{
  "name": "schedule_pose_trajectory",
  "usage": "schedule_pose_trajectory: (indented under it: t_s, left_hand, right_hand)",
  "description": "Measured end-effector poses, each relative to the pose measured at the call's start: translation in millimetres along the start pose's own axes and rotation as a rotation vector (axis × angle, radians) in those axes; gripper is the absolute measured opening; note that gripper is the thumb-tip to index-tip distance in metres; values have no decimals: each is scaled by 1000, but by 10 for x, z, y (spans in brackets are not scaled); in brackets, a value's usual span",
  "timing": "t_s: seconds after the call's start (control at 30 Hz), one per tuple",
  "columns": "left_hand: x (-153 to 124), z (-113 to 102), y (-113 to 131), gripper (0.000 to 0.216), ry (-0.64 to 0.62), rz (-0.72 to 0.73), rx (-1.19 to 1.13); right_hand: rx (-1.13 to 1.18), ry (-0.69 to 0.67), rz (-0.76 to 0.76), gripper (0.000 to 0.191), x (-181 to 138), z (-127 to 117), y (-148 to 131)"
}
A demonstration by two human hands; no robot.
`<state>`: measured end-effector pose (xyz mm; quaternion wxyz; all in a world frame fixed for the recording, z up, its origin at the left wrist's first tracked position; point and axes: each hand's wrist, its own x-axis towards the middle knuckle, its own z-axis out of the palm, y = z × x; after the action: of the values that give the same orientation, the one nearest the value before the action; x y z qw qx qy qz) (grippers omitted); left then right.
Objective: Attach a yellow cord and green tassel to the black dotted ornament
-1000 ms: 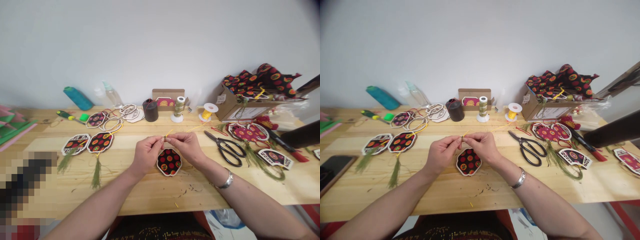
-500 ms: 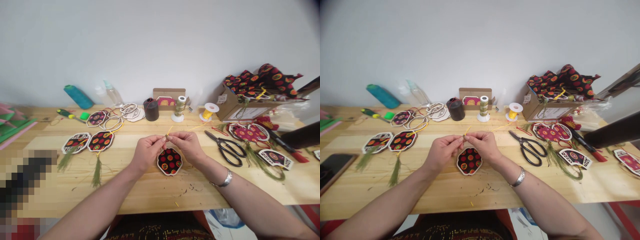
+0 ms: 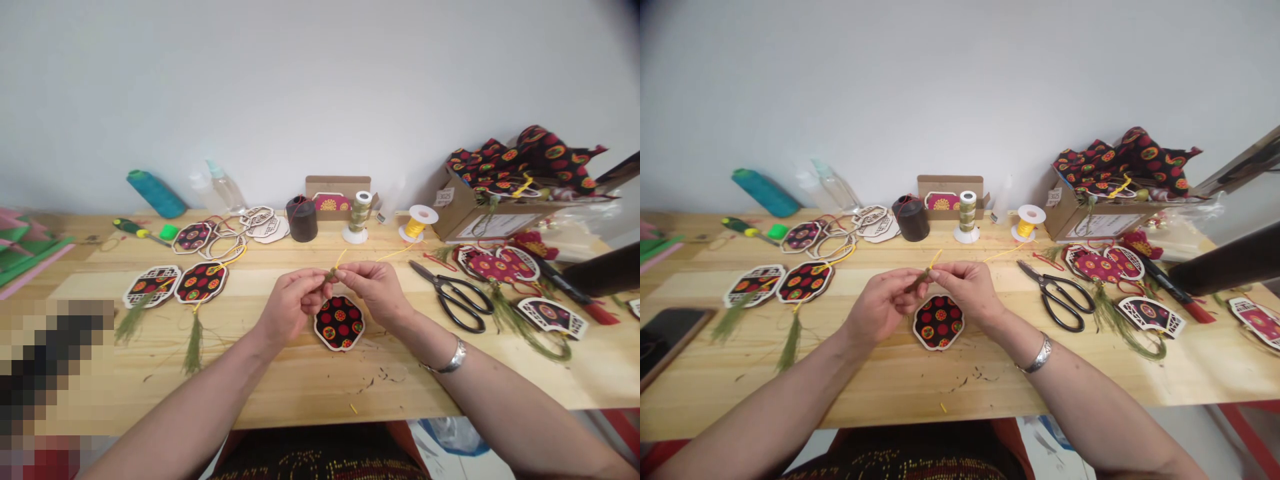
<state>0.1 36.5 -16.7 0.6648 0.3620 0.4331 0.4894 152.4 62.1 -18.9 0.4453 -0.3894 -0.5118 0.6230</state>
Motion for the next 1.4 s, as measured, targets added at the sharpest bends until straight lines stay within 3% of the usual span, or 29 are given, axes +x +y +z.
schedule_pose_trajectory:
  t_s: [0.3, 0.6, 0.83, 1.13, 1.4]
  left_hand:
    - [-24, 14, -27, 21, 93, 171, 422]
    - [-59, -18, -77, 17, 136, 604, 923]
    - [-53, -27, -41, 21, 194, 625, 977]
    - [-26, -63, -49, 18, 221, 650, 974]
    - [-17, -79, -66, 16, 220, 714, 959]
  right_hand:
    - [24, 54, 37, 20, 10, 18, 16]
    - [13, 46, 33, 15, 21, 4, 26]
    - [-178, 16, -8, 22, 21, 9, 86]
    - [-653, -60, -279, 28, -77, 15, 132]
    - [-882, -93, -340, 30, -119, 10, 73]
